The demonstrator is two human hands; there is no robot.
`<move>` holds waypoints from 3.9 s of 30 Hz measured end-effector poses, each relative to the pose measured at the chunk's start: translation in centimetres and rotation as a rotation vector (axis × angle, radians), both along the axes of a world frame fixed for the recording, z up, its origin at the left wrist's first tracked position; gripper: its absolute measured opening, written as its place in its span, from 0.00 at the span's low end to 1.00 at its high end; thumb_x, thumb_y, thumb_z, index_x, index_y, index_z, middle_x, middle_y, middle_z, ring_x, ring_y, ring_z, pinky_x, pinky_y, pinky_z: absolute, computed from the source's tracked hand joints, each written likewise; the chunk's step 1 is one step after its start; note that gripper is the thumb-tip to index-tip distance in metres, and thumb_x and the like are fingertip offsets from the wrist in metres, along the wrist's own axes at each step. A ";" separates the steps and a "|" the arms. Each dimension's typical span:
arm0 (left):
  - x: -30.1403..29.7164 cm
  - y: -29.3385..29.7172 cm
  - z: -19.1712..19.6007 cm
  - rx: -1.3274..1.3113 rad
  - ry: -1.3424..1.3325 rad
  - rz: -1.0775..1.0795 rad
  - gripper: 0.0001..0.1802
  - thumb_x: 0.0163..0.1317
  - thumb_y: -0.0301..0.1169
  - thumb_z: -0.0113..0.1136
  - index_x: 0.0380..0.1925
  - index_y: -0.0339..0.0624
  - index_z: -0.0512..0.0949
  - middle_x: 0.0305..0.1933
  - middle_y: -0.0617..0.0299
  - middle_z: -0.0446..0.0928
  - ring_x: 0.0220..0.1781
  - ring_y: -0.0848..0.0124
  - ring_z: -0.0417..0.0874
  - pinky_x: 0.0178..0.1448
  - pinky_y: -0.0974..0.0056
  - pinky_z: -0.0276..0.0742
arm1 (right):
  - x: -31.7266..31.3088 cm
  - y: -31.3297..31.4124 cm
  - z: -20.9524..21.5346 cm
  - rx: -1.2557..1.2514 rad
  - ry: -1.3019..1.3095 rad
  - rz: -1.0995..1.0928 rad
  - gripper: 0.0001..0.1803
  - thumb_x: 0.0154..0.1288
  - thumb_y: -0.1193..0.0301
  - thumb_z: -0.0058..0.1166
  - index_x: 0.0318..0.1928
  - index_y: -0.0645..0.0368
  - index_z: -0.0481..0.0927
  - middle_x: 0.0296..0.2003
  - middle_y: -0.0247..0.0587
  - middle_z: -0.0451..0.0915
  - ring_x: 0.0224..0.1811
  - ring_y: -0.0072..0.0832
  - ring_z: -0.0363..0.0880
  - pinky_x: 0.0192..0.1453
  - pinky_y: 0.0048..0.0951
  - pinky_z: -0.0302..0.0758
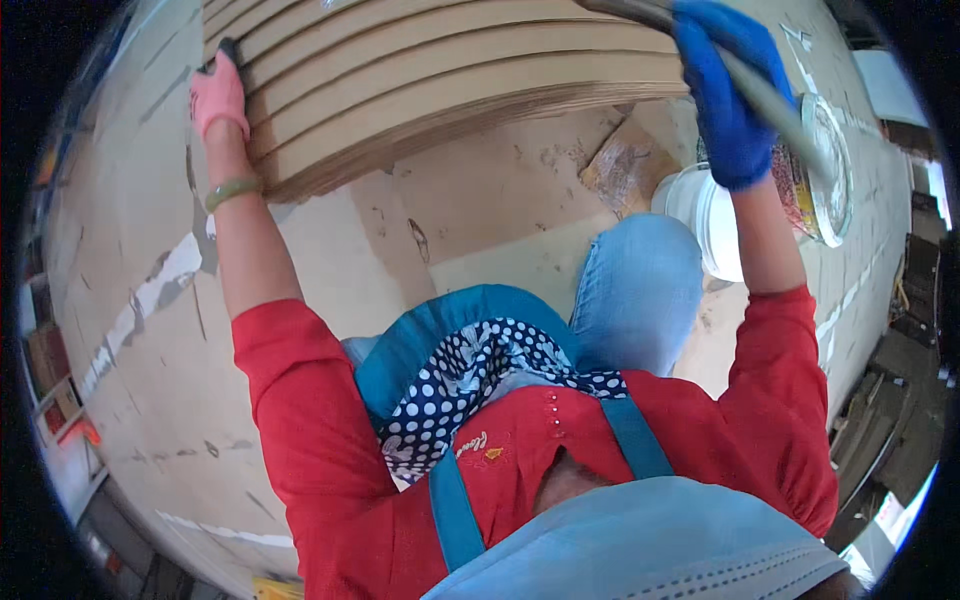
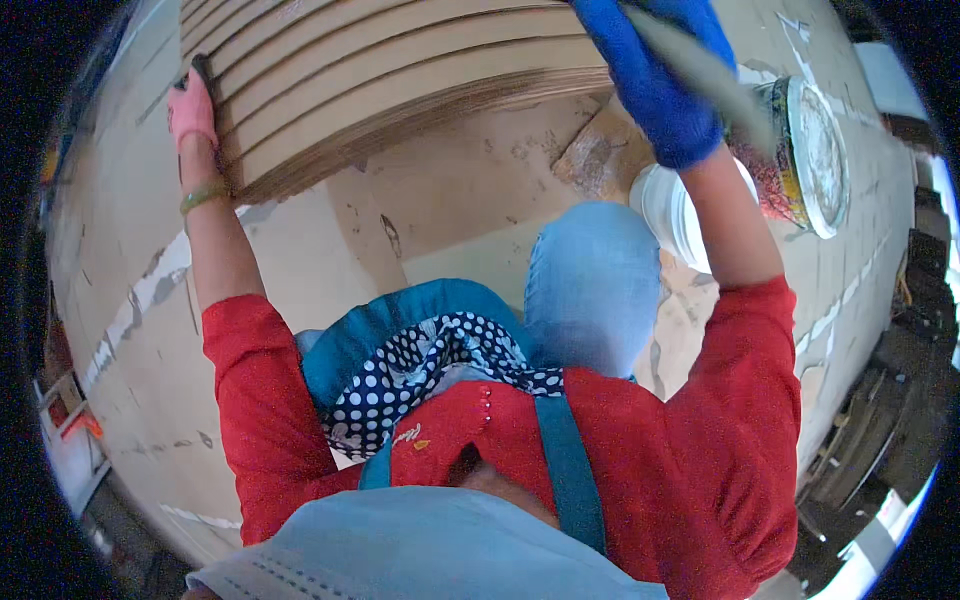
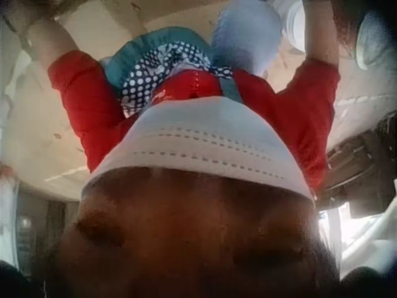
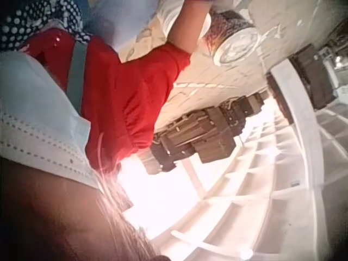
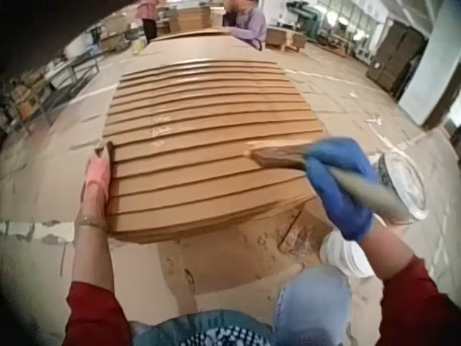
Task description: Applying a white liquid coating to sheets of corrugated cardboard using a wide brush.
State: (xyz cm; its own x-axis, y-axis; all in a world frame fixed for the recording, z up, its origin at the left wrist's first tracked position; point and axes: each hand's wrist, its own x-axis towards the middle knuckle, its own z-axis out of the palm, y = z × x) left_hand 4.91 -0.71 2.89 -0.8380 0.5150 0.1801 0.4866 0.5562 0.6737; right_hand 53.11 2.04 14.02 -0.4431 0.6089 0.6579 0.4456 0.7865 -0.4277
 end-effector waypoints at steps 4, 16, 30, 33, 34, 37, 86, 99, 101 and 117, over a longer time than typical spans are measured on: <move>-0.1 0.3 -1.4 -0.018 0.073 0.004 0.45 0.56 0.63 0.45 0.57 0.29 0.70 0.58 0.40 0.71 0.63 0.50 0.71 0.65 0.57 0.64 | -8.0 0.9 1.1 -0.673 0.288 0.036 0.11 0.61 0.68 0.59 0.35 0.64 0.80 0.27 0.38 0.79 0.29 0.25 0.79 0.35 0.28 0.76; -2.5 1.4 -3.1 -0.213 0.300 0.145 0.35 0.64 0.54 0.43 0.60 0.37 0.66 0.59 0.43 0.71 0.62 0.51 0.71 0.64 0.54 0.65 | -15.1 4.1 -2.0 -0.647 0.130 0.182 0.13 0.60 0.65 0.58 0.27 0.63 0.80 0.21 0.31 0.77 0.22 0.18 0.72 0.27 0.23 0.70; 2.2 -0.6 1.5 -0.135 -0.012 0.008 0.43 0.58 0.61 0.44 0.56 0.29 0.70 0.58 0.41 0.72 0.61 0.50 0.73 0.63 0.54 0.66 | -19.3 10.9 0.5 -0.446 0.209 0.198 0.15 0.60 0.64 0.56 0.22 0.62 0.78 0.16 0.30 0.74 0.18 0.18 0.69 0.23 0.23 0.66; 1.9 -0.3 1.2 -0.095 0.022 0.003 0.42 0.58 0.60 0.44 0.56 0.30 0.70 0.58 0.40 0.72 0.61 0.50 0.73 0.63 0.54 0.66 | -20.3 11.0 -0.7 -0.394 0.237 0.267 0.16 0.60 0.63 0.55 0.22 0.62 0.78 0.17 0.30 0.74 0.18 0.19 0.70 0.24 0.25 0.68; 1.7 -0.4 1.1 -0.109 0.008 0.002 0.42 0.58 0.61 0.44 0.56 0.30 0.70 0.58 0.41 0.72 0.61 0.50 0.72 0.63 0.54 0.66 | -20.0 10.1 -1.3 -0.455 0.141 0.206 0.15 0.60 0.62 0.56 0.24 0.62 0.78 0.18 0.31 0.75 0.20 0.19 0.71 0.25 0.24 0.68; 1.2 -1.3 1.2 -0.137 -0.005 0.025 0.42 0.58 0.61 0.44 0.56 0.31 0.70 0.58 0.41 0.72 0.61 0.50 0.72 0.63 0.53 0.66 | -19.0 6.3 -3.9 -0.697 0.104 0.361 0.15 0.57 0.62 0.59 0.23 0.61 0.78 0.18 0.31 0.75 0.21 0.17 0.71 0.25 0.24 0.68; 2.4 -0.7 0.8 -0.161 0.044 0.064 0.36 0.63 0.55 0.45 0.57 0.34 0.68 0.60 0.42 0.70 0.63 0.51 0.69 0.66 0.54 0.64 | -20.5 2.8 -4.7 -0.322 -0.192 0.513 0.10 0.57 0.64 0.62 0.30 0.58 0.80 0.24 0.36 0.79 0.27 0.24 0.76 0.33 0.31 0.74; 1.7 0.2 0.1 -0.070 0.084 0.026 0.40 0.61 0.57 0.46 0.57 0.29 0.68 0.60 0.38 0.69 0.63 0.48 0.69 0.66 0.53 0.64 | -24.4 4.0 0.0 -0.210 -0.271 0.169 0.15 0.58 0.62 0.58 0.23 0.61 0.77 0.16 0.38 0.76 0.19 0.24 0.73 0.26 0.31 0.70; 1.8 -0.3 0.8 -0.095 0.053 0.022 0.39 0.61 0.57 0.46 0.57 0.29 0.68 0.59 0.38 0.70 0.63 0.48 0.69 0.66 0.53 0.64 | -22.2 1.0 -2.6 0.027 -0.183 0.514 0.12 0.57 0.67 0.59 0.22 0.59 0.75 0.16 0.38 0.74 0.19 0.23 0.73 0.25 0.31 0.70; 1.2 -0.4 0.2 -0.092 0.074 0.031 0.39 0.62 0.57 0.43 0.58 0.32 0.68 0.60 0.40 0.70 0.63 0.49 0.69 0.66 0.53 0.64 | -17.1 -3.7 -4.0 0.045 -0.428 0.806 0.12 0.52 0.62 0.65 0.34 0.52 0.82 0.27 0.35 0.81 0.27 0.29 0.81 0.32 0.35 0.76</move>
